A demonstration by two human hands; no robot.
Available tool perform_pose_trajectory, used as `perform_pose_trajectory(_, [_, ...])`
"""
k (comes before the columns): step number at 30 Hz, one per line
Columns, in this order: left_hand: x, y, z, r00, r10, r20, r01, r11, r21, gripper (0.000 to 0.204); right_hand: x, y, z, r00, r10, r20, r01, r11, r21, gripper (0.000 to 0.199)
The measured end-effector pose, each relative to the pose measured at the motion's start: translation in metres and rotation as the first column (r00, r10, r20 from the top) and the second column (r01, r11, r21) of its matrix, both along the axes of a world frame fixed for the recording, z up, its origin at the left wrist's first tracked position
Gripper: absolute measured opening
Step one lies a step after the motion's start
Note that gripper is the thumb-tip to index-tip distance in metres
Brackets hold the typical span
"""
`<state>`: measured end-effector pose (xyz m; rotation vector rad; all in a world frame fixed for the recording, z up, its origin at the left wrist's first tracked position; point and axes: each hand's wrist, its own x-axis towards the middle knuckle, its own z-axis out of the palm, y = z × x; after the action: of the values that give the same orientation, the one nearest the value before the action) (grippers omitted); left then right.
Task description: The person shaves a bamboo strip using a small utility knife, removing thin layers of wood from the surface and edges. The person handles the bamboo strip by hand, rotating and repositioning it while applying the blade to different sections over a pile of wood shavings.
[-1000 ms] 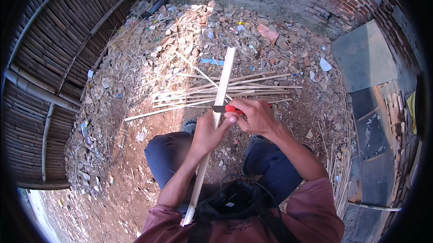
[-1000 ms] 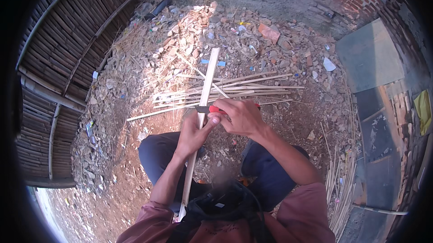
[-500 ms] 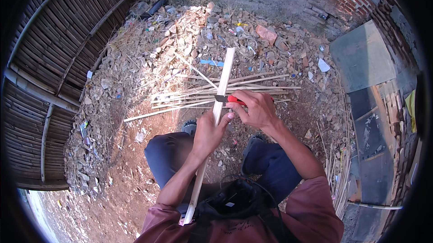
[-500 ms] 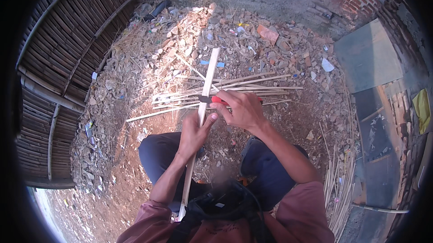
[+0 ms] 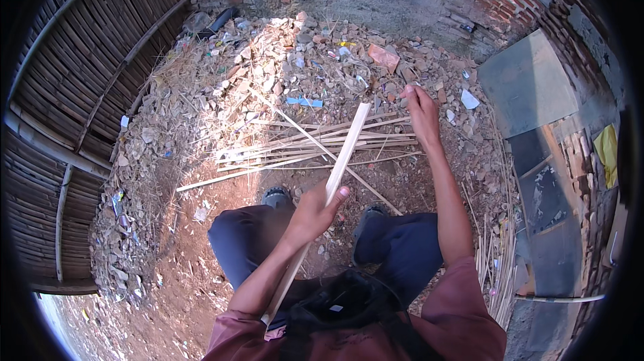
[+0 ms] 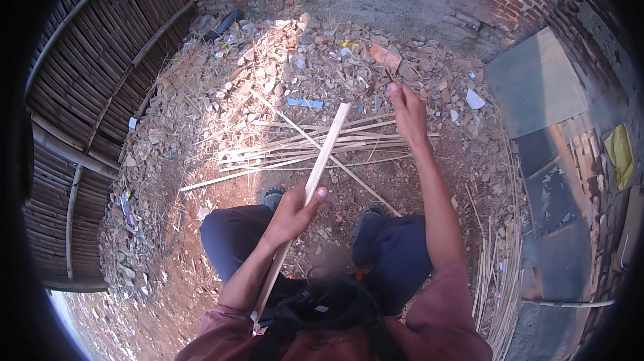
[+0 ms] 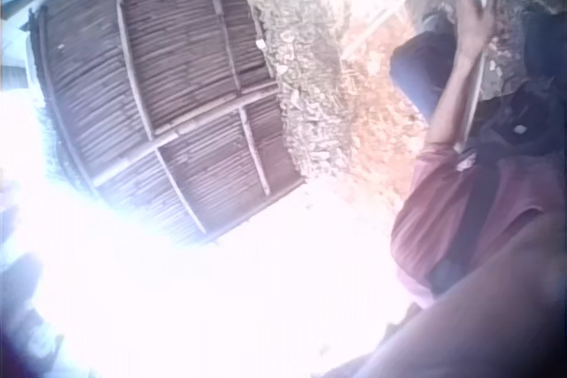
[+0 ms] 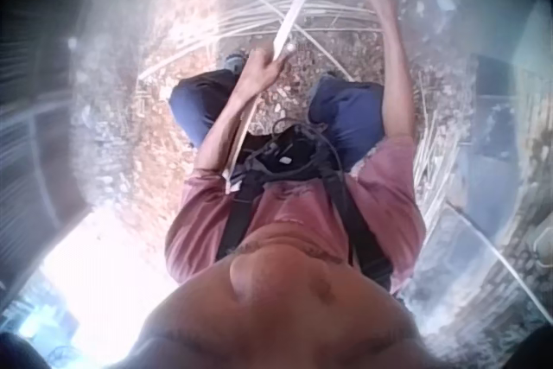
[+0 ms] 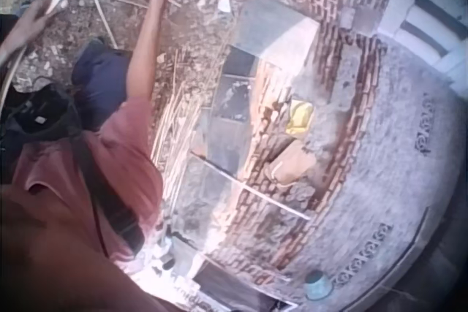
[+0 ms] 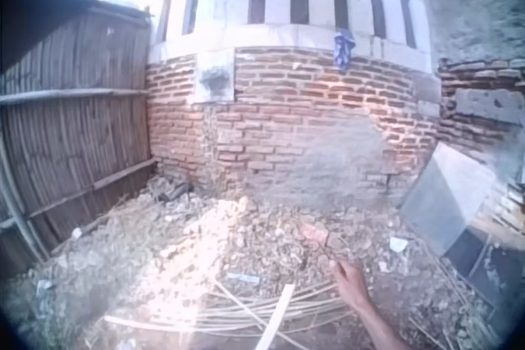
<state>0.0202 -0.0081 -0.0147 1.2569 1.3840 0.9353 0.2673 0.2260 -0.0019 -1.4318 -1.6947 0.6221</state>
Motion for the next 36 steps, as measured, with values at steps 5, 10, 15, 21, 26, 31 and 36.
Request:
perform_pose_trajectory(5, [-0.024,0.007,-0.006,0.942,-0.092,0.323,0.132,0.986,-0.105,0.052,-0.024,-0.039,-0.002,0.883,0.262,-0.389,-0.336,0.932,-0.136,0.039])
perform_pose_trajectory(10, [-0.027,0.008,0.000,0.694,-0.089,0.715,0.287,0.944,-0.161,0.062,-0.051,-0.068,0.000,0.870,0.474,-0.139,-0.469,0.881,0.065,0.034])
perform_pose_trajectory(15, [-0.023,0.009,0.011,0.811,-0.070,0.580,0.175,0.977,-0.126,0.062,-0.070,-0.099,0.018,0.828,0.560,0.039,-0.558,0.815,0.156,0.030])
perform_pose_trajectory(21, [-0.024,0.008,0.000,0.882,-0.030,0.469,0.067,0.996,-0.062,0.048,-0.080,-0.117,0.015,0.791,0.580,0.196,-0.611,0.766,0.199,0.030])
perform_pose_trajectory(26, [-0.016,0.009,0.003,0.937,0.042,0.346,-0.065,0.996,0.057,0.043,-0.083,-0.121,0.008,0.747,0.605,0.275,-0.658,0.731,0.181,0.028])
perform_pose_trajectory(31, [-0.021,0.006,-0.003,0.963,0.061,0.262,-0.081,0.994,0.069,0.036,-0.088,-0.134,0.009,0.706,0.627,0.329,-0.690,0.714,0.121,0.022])
perform_pose_trajectory(36, [-0.024,0.005,-0.004,0.980,0.057,0.193,-0.074,0.994,0.086,0.035,-0.091,-0.134,0.005,0.711,0.647,0.275,-0.696,0.701,0.152,0.020])
